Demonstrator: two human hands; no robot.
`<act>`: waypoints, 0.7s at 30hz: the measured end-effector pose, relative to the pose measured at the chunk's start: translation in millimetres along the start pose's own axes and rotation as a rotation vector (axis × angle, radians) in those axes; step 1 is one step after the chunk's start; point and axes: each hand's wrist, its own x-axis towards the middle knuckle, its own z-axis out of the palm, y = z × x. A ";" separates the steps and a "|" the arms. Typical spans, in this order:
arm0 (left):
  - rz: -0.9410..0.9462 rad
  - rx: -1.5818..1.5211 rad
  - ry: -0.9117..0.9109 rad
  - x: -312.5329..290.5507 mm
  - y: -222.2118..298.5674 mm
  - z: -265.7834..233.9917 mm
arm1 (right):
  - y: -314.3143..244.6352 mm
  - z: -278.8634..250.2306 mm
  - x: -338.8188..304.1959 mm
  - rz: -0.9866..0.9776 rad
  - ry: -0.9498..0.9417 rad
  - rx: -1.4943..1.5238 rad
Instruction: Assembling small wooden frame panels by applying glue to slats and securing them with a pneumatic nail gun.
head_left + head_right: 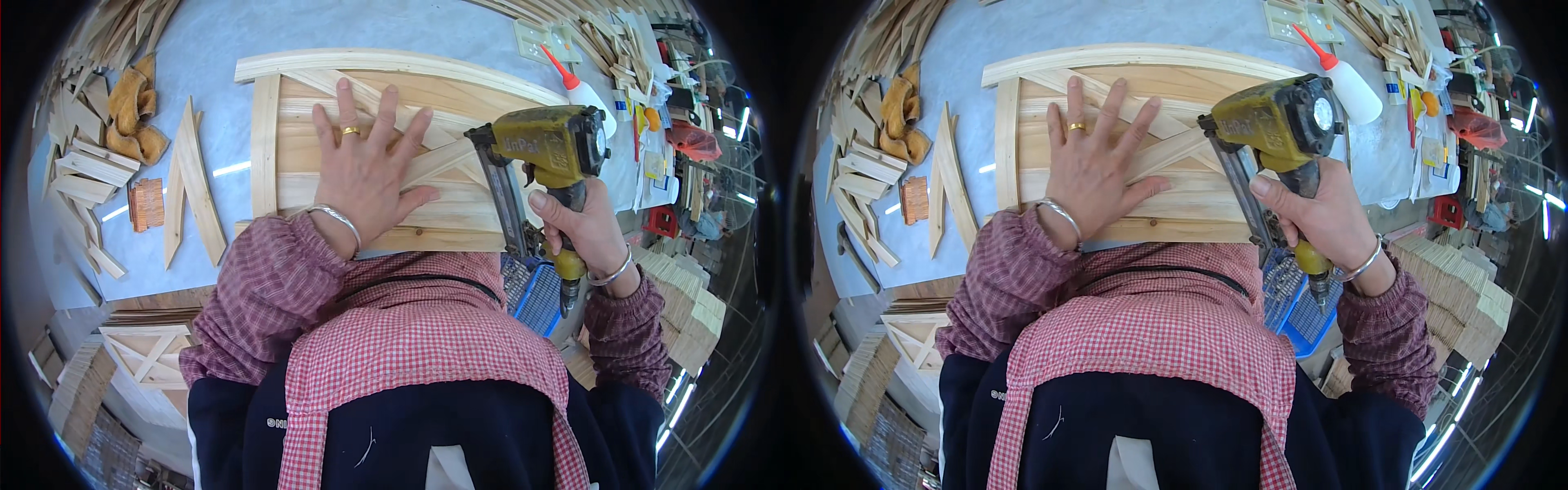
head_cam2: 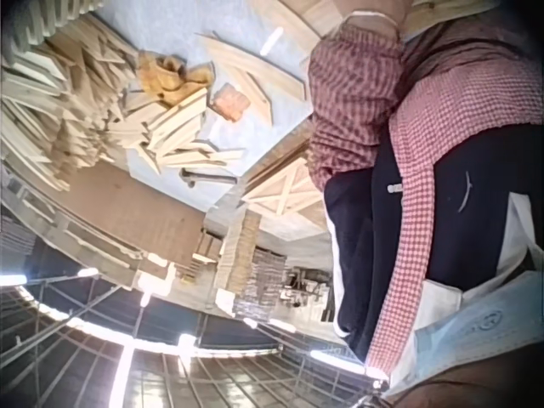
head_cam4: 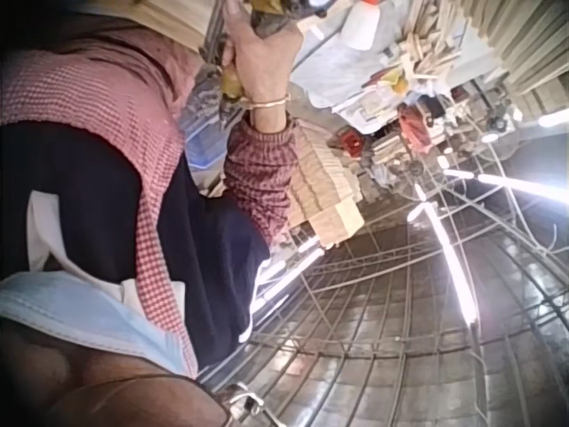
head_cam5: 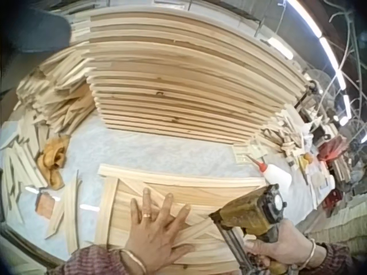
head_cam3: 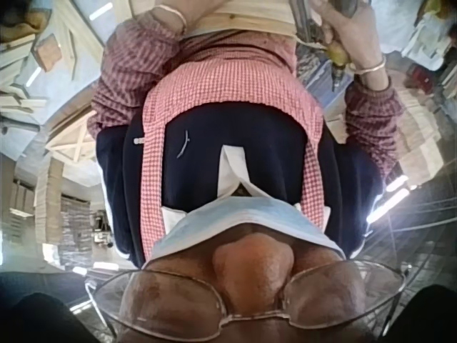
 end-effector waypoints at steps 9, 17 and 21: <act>0.102 -0.009 0.014 4.0 -6.7 16.9 | 8.4 -4.5 -7.4 0.039 -0.002 -0.010; 0.115 -0.023 0.043 5.7 -14.3 16.5 | -2.0 6.7 -2.4 -0.005 -0.018 -0.022; 0.088 -0.012 -0.025 6.3 -8.0 13.3 | 0.1 3.6 -7.2 0.036 -0.025 -0.040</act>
